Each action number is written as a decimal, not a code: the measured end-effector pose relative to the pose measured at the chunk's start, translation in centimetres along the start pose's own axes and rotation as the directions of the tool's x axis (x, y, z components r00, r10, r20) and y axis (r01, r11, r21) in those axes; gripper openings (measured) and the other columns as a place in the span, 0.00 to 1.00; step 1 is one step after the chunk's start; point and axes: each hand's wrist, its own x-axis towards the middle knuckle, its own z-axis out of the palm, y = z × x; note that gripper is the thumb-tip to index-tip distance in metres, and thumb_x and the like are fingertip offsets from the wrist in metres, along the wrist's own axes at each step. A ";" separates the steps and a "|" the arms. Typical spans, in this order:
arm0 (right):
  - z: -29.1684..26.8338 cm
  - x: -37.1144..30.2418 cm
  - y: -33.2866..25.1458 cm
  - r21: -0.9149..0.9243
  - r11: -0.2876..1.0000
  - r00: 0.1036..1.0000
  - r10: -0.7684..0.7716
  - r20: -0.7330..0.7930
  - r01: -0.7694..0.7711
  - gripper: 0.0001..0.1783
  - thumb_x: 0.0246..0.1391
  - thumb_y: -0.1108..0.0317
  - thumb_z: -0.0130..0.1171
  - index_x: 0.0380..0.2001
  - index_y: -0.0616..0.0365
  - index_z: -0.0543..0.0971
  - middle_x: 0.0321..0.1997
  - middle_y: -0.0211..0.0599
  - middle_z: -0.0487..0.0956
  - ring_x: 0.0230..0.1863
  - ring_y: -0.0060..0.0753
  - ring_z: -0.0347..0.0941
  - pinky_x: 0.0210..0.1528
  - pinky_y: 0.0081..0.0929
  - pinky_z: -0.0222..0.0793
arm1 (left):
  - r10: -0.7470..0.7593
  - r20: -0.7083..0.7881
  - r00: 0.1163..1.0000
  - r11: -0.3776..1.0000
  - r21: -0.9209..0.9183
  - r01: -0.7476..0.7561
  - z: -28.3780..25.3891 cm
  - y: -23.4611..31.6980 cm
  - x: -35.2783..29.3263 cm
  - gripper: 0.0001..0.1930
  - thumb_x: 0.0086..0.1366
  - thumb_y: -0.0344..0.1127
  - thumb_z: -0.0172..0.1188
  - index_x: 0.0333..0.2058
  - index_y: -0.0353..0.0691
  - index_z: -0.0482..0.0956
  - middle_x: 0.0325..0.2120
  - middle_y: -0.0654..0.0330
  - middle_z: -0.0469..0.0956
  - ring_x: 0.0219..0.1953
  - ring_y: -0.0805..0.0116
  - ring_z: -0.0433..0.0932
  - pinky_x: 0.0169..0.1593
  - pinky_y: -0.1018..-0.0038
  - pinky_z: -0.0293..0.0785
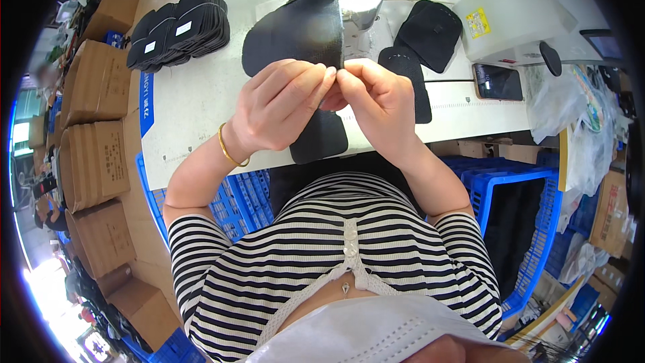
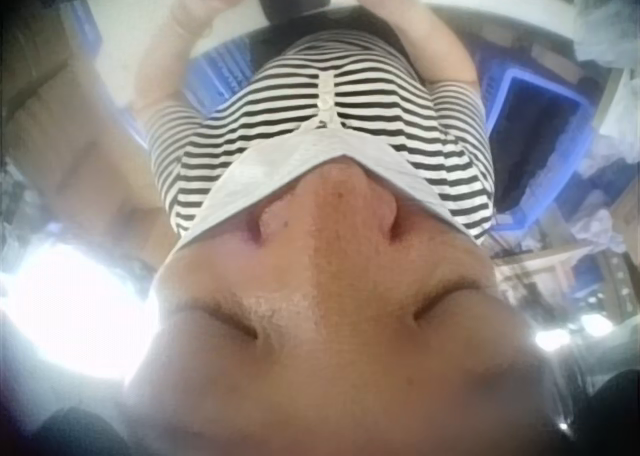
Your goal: The person aligns fabric shoe components and feeds them along the needle of a sewing machine to stitch the edges, setting the pieces on the table and retrieving more pieces from a bin.
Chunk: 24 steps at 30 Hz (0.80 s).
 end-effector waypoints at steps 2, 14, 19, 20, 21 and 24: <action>0.0 0.0 -0.1 -0.069 0.998 1.000 -0.011 -0.025 0.009 0.11 0.62 0.71 0.50 0.34 0.70 0.79 0.24 0.36 0.83 0.26 0.24 0.81 0.29 0.19 0.76 | -0.001 0.016 1.000 1.000 -0.007 0.001 0.1 0.2 -0.1 0.16 0.40 0.20 0.66 0.34 0.28 0.84 0.32 0.55 0.79 0.32 0.61 0.80 0.34 0.70 0.81; -0.5 1.5 -0.4 0.048 0.996 0.994 0.081 -0.071 -0.077 0.12 0.60 0.70 0.49 0.33 0.67 0.79 0.19 0.35 0.81 0.17 0.15 0.72 0.21 0.15 0.67 | -0.063 -0.082 0.995 0.991 0.110 0.072 1.8 -1.1 0.2 0.17 0.40 0.26 0.63 0.35 0.32 0.83 0.36 0.57 0.79 0.38 0.62 0.79 0.39 0.70 0.79; -0.6 2.9 -0.1 0.062 0.997 0.997 0.056 -0.059 -0.052 0.13 0.61 0.68 0.48 0.28 0.63 0.78 0.18 0.32 0.80 0.17 0.13 0.70 0.20 0.14 0.65 | -0.061 -0.113 0.992 0.992 0.103 0.073 2.3 -2.4 0.6 0.18 0.38 0.26 0.62 0.34 0.32 0.83 0.34 0.57 0.80 0.38 0.62 0.79 0.39 0.70 0.79; -0.6 3.2 -0.1 0.070 0.996 0.995 0.063 -0.074 -0.058 0.13 0.61 0.67 0.48 0.27 0.63 0.78 0.18 0.31 0.80 0.16 0.13 0.70 0.20 0.14 0.64 | -0.046 -0.121 0.992 0.993 0.102 0.059 2.5 -2.8 0.5 0.18 0.37 0.26 0.62 0.33 0.32 0.83 0.34 0.57 0.80 0.37 0.62 0.79 0.38 0.70 0.79; -0.5 3.4 0.0 0.070 0.996 0.996 0.061 -0.072 -0.055 0.13 0.61 0.67 0.48 0.27 0.63 0.78 0.18 0.31 0.80 0.16 0.13 0.70 0.20 0.14 0.64 | -0.032 -0.128 0.991 0.994 0.103 0.046 2.6 -3.1 0.5 0.18 0.37 0.27 0.62 0.33 0.32 0.82 0.34 0.57 0.80 0.37 0.61 0.80 0.38 0.70 0.79; -0.5 4.2 0.4 0.065 0.998 0.997 0.023 -0.077 -0.018 0.13 0.61 0.67 0.49 0.27 0.62 0.78 0.17 0.31 0.80 0.16 0.13 0.70 0.19 0.15 0.64 | 0.002 -0.135 0.991 0.994 0.111 0.013 2.6 -3.8 0.8 0.17 0.37 0.27 0.62 0.31 0.32 0.82 0.33 0.56 0.80 0.36 0.61 0.80 0.37 0.70 0.79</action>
